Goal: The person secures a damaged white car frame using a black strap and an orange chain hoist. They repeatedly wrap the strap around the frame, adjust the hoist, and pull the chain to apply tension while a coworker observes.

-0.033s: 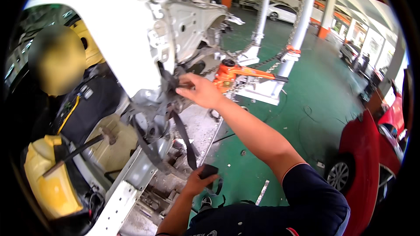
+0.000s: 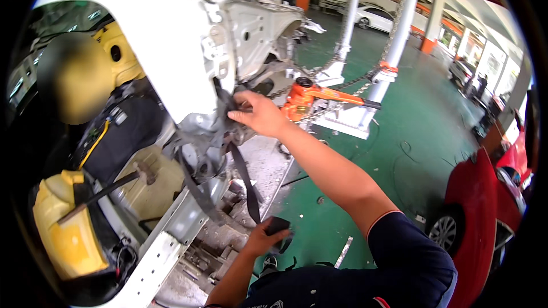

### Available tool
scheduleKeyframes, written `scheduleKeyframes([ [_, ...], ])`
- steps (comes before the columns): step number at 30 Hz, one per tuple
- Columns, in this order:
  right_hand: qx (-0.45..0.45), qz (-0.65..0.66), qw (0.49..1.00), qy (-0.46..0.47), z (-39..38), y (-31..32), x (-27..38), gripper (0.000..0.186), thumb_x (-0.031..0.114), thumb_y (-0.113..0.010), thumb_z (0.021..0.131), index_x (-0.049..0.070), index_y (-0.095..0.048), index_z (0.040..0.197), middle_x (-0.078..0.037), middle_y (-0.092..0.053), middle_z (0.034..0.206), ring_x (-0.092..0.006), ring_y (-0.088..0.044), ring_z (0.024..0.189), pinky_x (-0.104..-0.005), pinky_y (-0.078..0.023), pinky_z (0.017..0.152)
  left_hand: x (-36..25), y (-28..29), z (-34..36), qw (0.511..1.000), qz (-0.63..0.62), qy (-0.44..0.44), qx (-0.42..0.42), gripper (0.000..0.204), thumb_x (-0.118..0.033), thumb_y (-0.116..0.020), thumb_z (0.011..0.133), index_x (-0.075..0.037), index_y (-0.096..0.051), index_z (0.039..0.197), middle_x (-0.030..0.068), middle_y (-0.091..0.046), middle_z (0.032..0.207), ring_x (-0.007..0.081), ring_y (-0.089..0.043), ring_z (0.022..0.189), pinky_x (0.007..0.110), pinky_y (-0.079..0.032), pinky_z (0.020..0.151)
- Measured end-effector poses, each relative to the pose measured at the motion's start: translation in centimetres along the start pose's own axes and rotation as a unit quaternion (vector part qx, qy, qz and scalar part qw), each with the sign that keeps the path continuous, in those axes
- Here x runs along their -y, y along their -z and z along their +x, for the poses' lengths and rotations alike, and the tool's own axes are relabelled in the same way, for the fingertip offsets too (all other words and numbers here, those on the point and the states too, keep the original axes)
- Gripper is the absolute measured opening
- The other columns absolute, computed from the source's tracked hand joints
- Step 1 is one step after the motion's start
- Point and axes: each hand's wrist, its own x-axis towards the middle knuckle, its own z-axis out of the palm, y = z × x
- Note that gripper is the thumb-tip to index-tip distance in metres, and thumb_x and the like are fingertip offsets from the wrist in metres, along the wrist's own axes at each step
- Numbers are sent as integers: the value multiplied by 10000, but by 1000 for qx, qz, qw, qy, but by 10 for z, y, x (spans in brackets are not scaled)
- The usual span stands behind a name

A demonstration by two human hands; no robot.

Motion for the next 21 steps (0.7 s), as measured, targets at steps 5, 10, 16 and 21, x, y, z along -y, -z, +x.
scheduleKeyframes([
  [5, -21, 17, 999, -28, 31, -26, -11, 413, 311, -843, 809, -9, -640, 972, -129, -686, 877, -211, -638, 797, -347, -523, 747, 41, -11, -33, 998, 46, -39, -20, 307, -150, -829, 858, -49, -667, 1098, -9, -695, 941, 85, -633, 845, 276, -525, 744],
  [10, 142, 1, 990, -17, 0, 15, -25, 298, 234, -801, 829, 14, -600, 833, -38, -587, 729, -131, -513, 687, -327, -454, 628, 22, 1, -51, 939, 219, -226, -141, 295, -201, -844, 843, -53, -677, 1037, 52, -689, 864, 136, -628, 783, 311, -507, 717],
  [16, 107, 20, 981, -162, -123, 45, -145, 277, 242, -755, 780, 29, -616, 891, -60, -612, 770, -155, -552, 716, -333, -472, 669, 14, 29, -53, 938, 110, -289, -154, 188, -141, -779, 903, -47, -691, 1039, 32, -682, 891, 135, -625, 851, 300, -500, 765],
  [21, 182, 11, 971, -154, -87, 6, -66, 584, 345, -712, 831, 54, -606, 1327, -100, -707, 1148, -197, -661, 1038, -319, -498, 949, 27, -4, -49, 982, 50, -150, -103, 228, -203, -735, 953, -39, -664, 1094, 5, -671, 848, 101, -615, 759, 281, -506, 713],
])
